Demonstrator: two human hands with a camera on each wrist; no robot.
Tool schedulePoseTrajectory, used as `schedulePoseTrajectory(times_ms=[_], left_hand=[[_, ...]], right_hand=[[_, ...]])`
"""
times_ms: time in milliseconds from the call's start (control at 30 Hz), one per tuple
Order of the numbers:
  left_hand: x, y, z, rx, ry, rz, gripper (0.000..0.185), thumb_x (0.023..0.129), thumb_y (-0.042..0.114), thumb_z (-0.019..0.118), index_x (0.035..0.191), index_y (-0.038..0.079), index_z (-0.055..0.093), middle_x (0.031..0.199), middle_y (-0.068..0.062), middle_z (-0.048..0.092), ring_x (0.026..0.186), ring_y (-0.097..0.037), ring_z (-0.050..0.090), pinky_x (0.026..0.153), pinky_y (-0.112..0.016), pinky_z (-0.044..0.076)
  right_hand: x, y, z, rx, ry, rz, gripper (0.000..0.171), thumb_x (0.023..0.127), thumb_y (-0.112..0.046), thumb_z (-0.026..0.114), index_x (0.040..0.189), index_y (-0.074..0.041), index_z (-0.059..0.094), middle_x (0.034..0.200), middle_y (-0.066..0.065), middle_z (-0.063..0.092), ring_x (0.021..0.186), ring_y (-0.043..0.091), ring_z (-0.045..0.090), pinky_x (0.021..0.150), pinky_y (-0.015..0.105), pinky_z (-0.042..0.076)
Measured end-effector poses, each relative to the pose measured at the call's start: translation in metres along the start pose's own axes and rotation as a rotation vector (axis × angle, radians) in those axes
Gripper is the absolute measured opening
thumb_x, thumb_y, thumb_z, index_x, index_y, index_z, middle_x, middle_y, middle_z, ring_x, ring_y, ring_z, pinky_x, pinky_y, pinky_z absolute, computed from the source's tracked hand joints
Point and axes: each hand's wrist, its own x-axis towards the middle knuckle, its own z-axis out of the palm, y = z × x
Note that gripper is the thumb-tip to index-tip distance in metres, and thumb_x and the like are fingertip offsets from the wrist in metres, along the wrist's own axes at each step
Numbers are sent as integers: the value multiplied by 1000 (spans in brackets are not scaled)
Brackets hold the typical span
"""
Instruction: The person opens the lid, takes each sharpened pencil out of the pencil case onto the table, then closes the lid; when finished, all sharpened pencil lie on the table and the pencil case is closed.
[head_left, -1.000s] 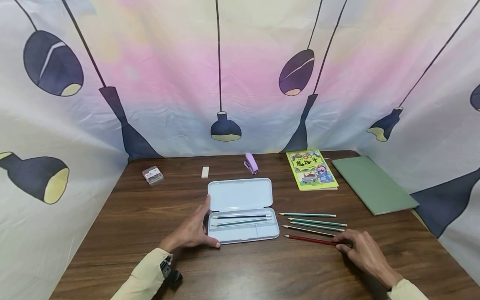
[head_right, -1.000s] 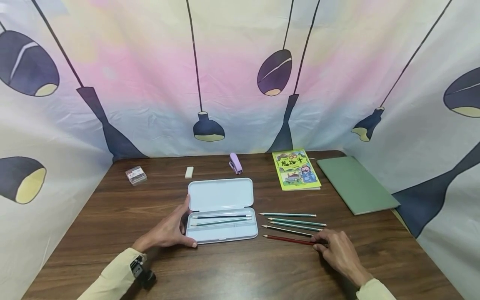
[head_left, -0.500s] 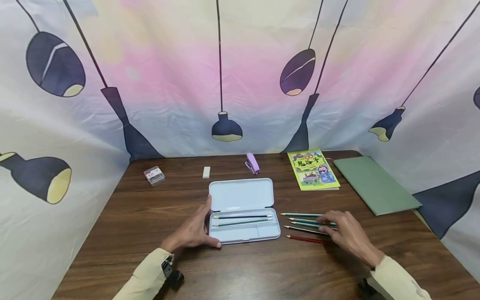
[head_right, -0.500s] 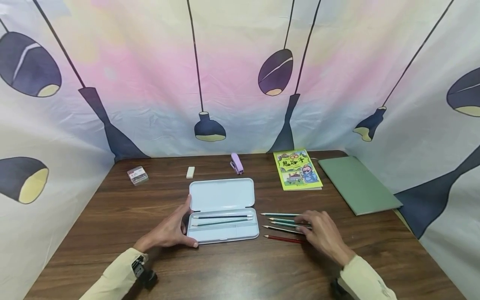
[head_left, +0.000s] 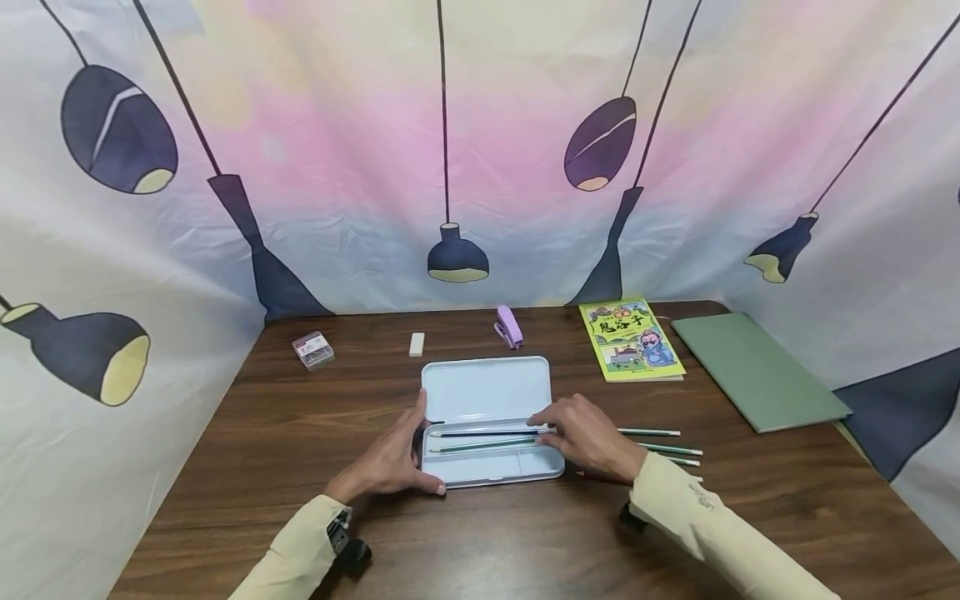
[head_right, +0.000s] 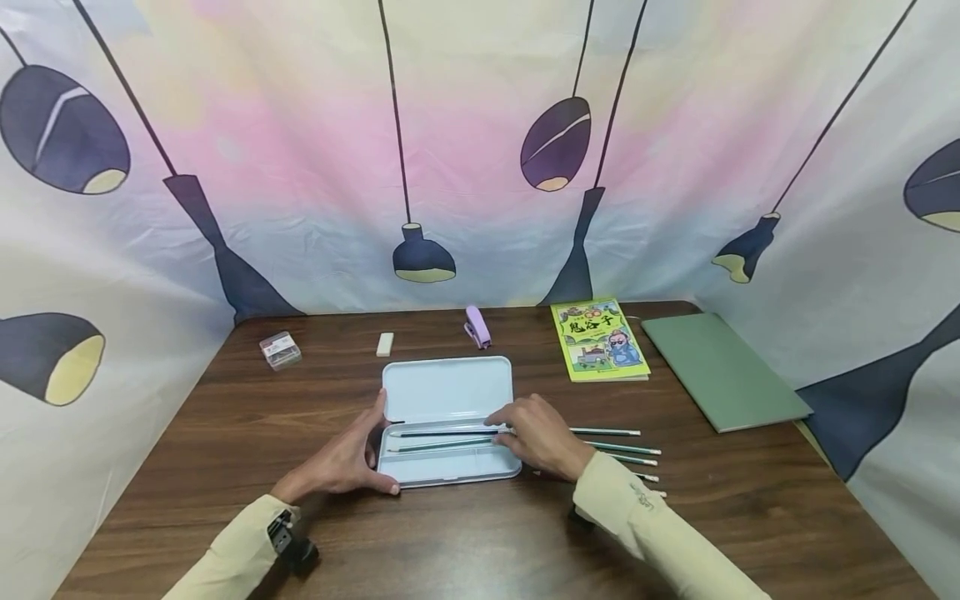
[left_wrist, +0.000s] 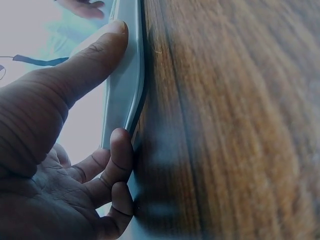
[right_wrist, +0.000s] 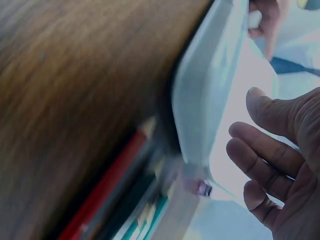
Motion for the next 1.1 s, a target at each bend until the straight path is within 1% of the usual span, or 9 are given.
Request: schedulePoseTrajectory(times_ms=[100, 233, 367, 467, 533, 700, 900, 1000, 1100], left_hand=[[1, 2, 0, 9, 0, 0, 134, 50, 46, 86, 147, 12, -1, 126, -13, 40, 112, -24, 40, 96, -47, 29], [2, 3, 0, 11, 0, 0, 134, 50, 45, 86, 147, 11, -1, 125, -13, 41, 108, -23, 41, 95, -45, 31], [2, 2, 0, 7, 5, -2, 135, 50, 45, 86, 147, 12, -1, 126, -13, 40, 99, -22, 45, 88, -42, 35], [3, 2, -1, 13, 8, 1, 135, 49, 46, 86, 147, 11, -1, 126, -13, 41, 96, -21, 45, 86, -41, 36], [3, 2, -1, 21, 10, 5, 135, 49, 47, 86, 147, 11, -1, 125, -13, 41, 99, -21, 44, 89, -41, 35], [3, 2, 0, 22, 6, 5, 135, 49, 47, 86, 147, 10, -1, 124, -13, 42, 102, -22, 44, 91, -43, 33], [1, 1, 0, 15, 1, -3, 135, 49, 47, 86, 147, 12, -1, 126, -12, 41, 108, -23, 42, 95, -45, 31], [1, 0, 0, 14, 1, -8, 135, 49, 48, 85, 147, 13, -1, 126, -11, 41, 112, -22, 40, 97, -45, 28], [1, -1, 0, 7, 5, -3, 135, 49, 47, 86, 147, 13, -1, 126, -11, 41, 109, -22, 41, 96, -44, 30]], right_hand=[[3, -2, 8, -22, -38, -18, 26, 79, -22, 71, 104, -15, 70, 99, -3, 67, 87, 9, 59, 75, 32, 42], [2, -2, 13, -49, -50, -37, 25, 79, -22, 71, 103, -14, 70, 101, -2, 66, 90, 10, 59, 74, 32, 42], [2, -1, 16, -70, -63, -19, 24, 81, -23, 69, 104, -15, 69, 103, 0, 65, 90, 12, 58, 76, 33, 42], [3, -2, 19, -82, -72, 0, 25, 82, -23, 68, 105, -15, 68, 105, 2, 63, 89, 13, 57, 76, 33, 42], [3, -3, 21, -78, -67, -1, 25, 81, -20, 69, 105, -14, 68, 105, 2, 62, 88, 13, 57, 76, 33, 42], [1, -7, 27, -40, -42, -14, 24, 81, -12, 68, 104, -13, 66, 101, 1, 59, 85, 13, 54, 76, 35, 42], [-1, -8, 31, 31, -21, 2, 22, 83, -6, 64, 104, -12, 66, 99, -1, 64, 86, 10, 56, 78, 35, 43], [-2, -7, 32, 94, 13, 20, 23, 81, -4, 66, 102, -12, 68, 98, -2, 65, 87, 9, 57, 78, 34, 44], [-3, -7, 32, 152, 79, 30, 23, 78, -3, 69, 99, -12, 70, 94, -4, 66, 86, 8, 58, 77, 34, 46]])
